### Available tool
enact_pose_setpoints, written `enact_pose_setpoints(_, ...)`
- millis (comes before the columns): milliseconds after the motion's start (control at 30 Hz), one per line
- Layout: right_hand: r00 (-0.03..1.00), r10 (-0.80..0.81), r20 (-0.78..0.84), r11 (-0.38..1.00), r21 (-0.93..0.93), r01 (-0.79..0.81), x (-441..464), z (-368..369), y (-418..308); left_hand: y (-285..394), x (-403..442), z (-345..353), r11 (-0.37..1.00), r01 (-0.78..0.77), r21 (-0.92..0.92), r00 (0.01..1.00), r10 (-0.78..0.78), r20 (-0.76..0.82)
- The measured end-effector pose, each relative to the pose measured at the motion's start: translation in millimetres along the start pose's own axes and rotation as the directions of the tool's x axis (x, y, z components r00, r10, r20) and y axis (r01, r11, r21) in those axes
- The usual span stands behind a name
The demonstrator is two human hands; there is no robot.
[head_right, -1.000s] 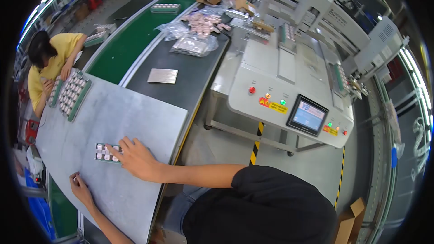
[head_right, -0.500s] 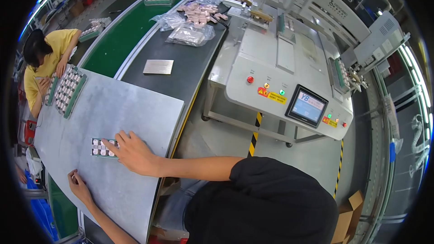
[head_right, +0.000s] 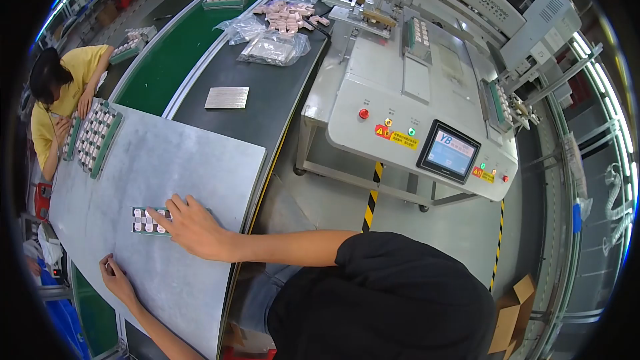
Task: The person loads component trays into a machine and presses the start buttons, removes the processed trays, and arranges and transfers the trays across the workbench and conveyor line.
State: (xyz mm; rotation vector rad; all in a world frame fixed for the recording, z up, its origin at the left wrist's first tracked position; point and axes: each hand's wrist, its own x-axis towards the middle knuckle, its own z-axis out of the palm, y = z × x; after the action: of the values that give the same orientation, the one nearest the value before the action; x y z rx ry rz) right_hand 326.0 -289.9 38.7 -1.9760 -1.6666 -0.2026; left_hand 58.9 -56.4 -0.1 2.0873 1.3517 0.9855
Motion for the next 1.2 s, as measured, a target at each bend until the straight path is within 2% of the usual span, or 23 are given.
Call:
enact_pose_setpoints(267,0.999,0.006,-0.033,0.999,0.043,-0.005,1,-1,0,1,-1,0,1.0,-0.011,0.011,1.0,0.011,0.003)
enact_pose_setpoints(467,1.0,-0.015,-0.01,1.0,-0.012,0.015,5,-11,-2,9,-3,0,1.0,0.006,0.024,1.0,-0.005,-0.029)
enact_pose_setpoints(633,0.999,-0.041,0.028,0.996,0.082,0.038,10,-17,-3,20,-5,1,1.0,0.022,-0.021,0.995,-0.023,-0.092)
enact_pose_setpoints(733,0.999,-0.002,0.051,0.998,0.055,-0.001,12,-14,-5,36,-7,-2,0.994,0.095,-0.046,0.992,-0.098,-0.075)
enact_pose_setpoints(833,0.999,-0.039,0.025,0.991,0.126,0.036,14,-15,-4,26,-7,-1,0.998,0.056,-0.002,0.993,-0.056,-0.106)
enact_pose_setpoints(1033,0.999,-0.02,0.048,0.994,0.104,0.015,15,-17,-7,36,-8,-3,0.992,0.126,0.012,0.988,-0.124,-0.093)
enact_pose_setpoints(1133,0.998,-0.014,0.06,0.995,0.099,0.008,15,-18,-8,28,-8,-1,0.994,0.1,0.053,0.988,-0.092,-0.125)
enact_pose_setpoints(1200,0.999,-0.039,0.033,0.995,0.096,0.036,12,-14,-6,27,-9,0,0.991,0.035,0.127,0.986,-0.014,-0.164)
